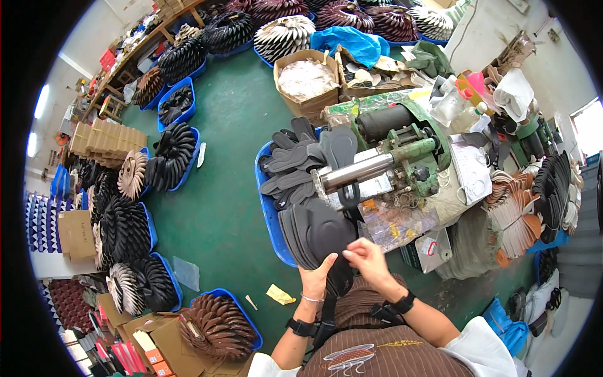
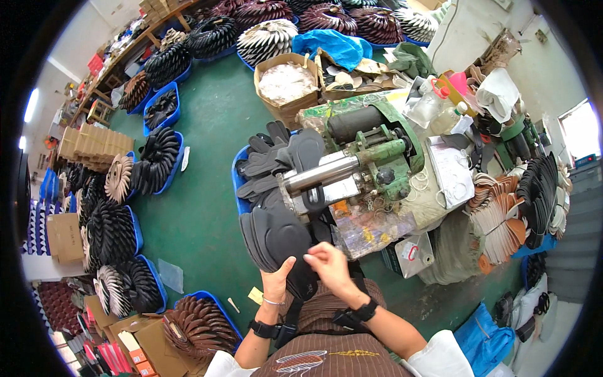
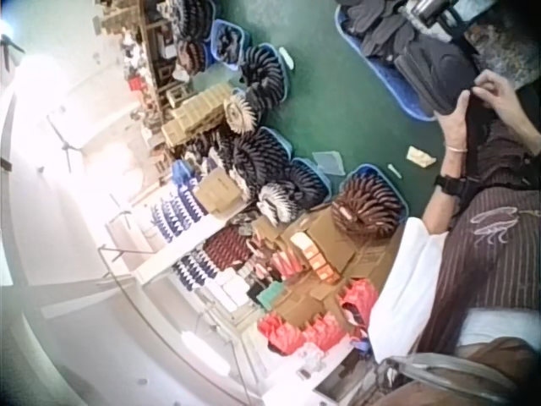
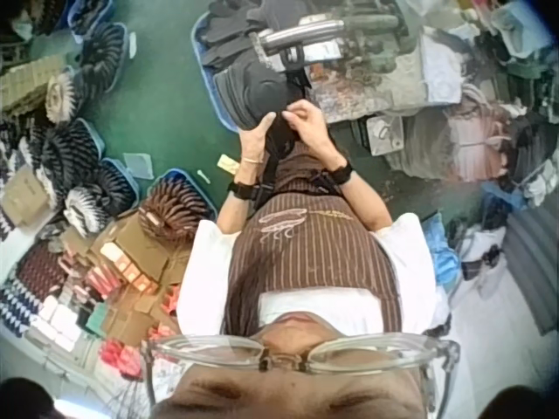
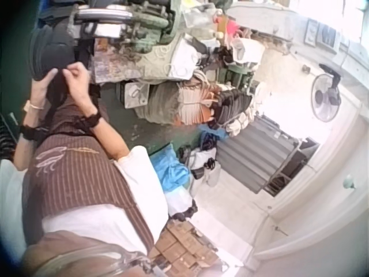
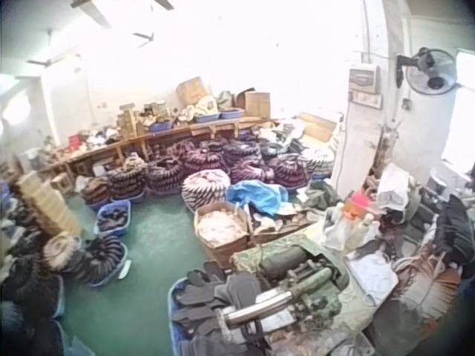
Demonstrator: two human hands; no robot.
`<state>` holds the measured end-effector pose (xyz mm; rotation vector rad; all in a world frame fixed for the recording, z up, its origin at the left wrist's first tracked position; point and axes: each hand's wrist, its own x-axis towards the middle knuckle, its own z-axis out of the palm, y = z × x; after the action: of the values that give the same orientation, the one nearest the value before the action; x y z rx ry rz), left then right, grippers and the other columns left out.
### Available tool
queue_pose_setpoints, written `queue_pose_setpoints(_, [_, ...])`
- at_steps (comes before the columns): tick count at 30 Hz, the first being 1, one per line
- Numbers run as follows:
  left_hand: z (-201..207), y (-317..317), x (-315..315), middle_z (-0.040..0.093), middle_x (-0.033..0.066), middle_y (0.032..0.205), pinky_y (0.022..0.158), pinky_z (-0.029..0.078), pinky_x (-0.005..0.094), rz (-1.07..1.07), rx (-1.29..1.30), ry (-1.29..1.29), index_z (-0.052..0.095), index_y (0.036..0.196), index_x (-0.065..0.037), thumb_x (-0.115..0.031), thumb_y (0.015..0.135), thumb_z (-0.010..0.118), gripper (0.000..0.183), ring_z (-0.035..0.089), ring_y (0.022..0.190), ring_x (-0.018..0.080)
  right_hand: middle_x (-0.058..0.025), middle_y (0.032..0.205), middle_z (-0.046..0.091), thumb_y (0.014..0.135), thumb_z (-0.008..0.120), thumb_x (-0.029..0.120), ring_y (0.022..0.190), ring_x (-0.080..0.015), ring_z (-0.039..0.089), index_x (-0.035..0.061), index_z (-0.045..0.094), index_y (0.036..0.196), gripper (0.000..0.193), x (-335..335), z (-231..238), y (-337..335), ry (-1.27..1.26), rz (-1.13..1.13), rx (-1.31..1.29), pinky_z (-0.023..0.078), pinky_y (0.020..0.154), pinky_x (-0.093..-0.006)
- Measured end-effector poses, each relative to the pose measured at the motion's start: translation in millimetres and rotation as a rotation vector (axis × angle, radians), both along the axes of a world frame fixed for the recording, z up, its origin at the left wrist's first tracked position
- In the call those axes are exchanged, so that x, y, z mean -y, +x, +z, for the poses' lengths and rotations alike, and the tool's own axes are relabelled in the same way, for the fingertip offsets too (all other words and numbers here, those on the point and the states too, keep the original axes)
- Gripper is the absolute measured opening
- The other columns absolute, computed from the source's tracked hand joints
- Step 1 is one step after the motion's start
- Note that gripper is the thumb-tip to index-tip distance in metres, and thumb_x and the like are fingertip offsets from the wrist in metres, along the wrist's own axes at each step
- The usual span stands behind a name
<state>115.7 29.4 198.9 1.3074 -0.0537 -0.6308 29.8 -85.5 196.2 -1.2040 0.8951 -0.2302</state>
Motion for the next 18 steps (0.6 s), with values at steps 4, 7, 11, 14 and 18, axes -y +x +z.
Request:
queue_pose_setpoints(4, [2.4,2.2,0.8,0.058,0.0089,0.115,0.094,0.043,0.0299,-0.038,-0.245,-0.095,0.046,0.125,0.0,-0.005,0.074,0.078,0.061,0.056,0.102,0.0189,-0.0003,0.073,0.061,0.083,0.065,0.006,0.064,-0.0058,0.054,0.0032,0.059,0.089,0.009,48.4,-23.3,-10.8,0.059,-0.299,-0.069,0.044,0.055,-0.0214])
queue_pose_setpoints(7, [-20.6,-4.2,-2.4,0.058,0.0088,0.116,0.092,0.045,0.0305,0.04,-0.076,-0.005,0.049,0.123,0.0,-0.002,0.078,0.072,0.05,0.057,0.103,0.0192,-0.0022,0.077,0.063,0.085,0.064,0.009,0.068,-0.0059,0.055,-0.0003,0.059,0.092,0.013,60.7,-27.4,16.5,-0.099,-0.286,-0.02,0.044,0.06,-0.0208])
queue_pose_setpoints(11, [-4.7,-5.1,6.0,0.059,0.0095,0.114,0.093,0.043,0.0313,0.049,0.084,0.084,0.051,0.119,0.002,-0.008,0.073,0.079,0.055,0.056,0.102,0.0188,0.0024,0.071,0.058,0.084,0.066,0.011,0.062,-0.0045,0.05,0.0021,0.058,0.084,0.012,-4.2,-21.4,4.2,-0.197,0.072,0.164,0.043,0.057,-0.0228])
queue_pose_setpoints(14, [-6.9,-4.1,-0.1,0.059,0.0095,0.114,0.093,0.043,0.0308,0.066,-0.013,0.062,0.052,0.117,0.002,-0.01,0.073,0.08,0.054,0.056,0.102,0.0184,0.0076,0.06,0.044,0.084,0.067,0.013,0.051,-0.0039,0.04,0.0076,0.052,0.074,0.019,15.5,1.7,-11.0,0.0,-0.181,-0.091,0.033,0.045,-0.0223])
queue_pose_setpoints(18, [-15.2,-7.0,2.4,0.058,0.0097,0.114,0.091,0.044,0.0305,0.056,-0.141,0.001,0.051,0.118,0.003,-0.012,0.072,0.081,0.056,0.056,0.101,0.0183,0.0052,0.06,0.047,0.087,0.064,0.016,0.053,-0.0038,0.042,0.0052,0.053,0.077,0.018,70.6,-28.4,2.5,-0.091,-0.229,-0.015,0.035,0.046,-0.0225])
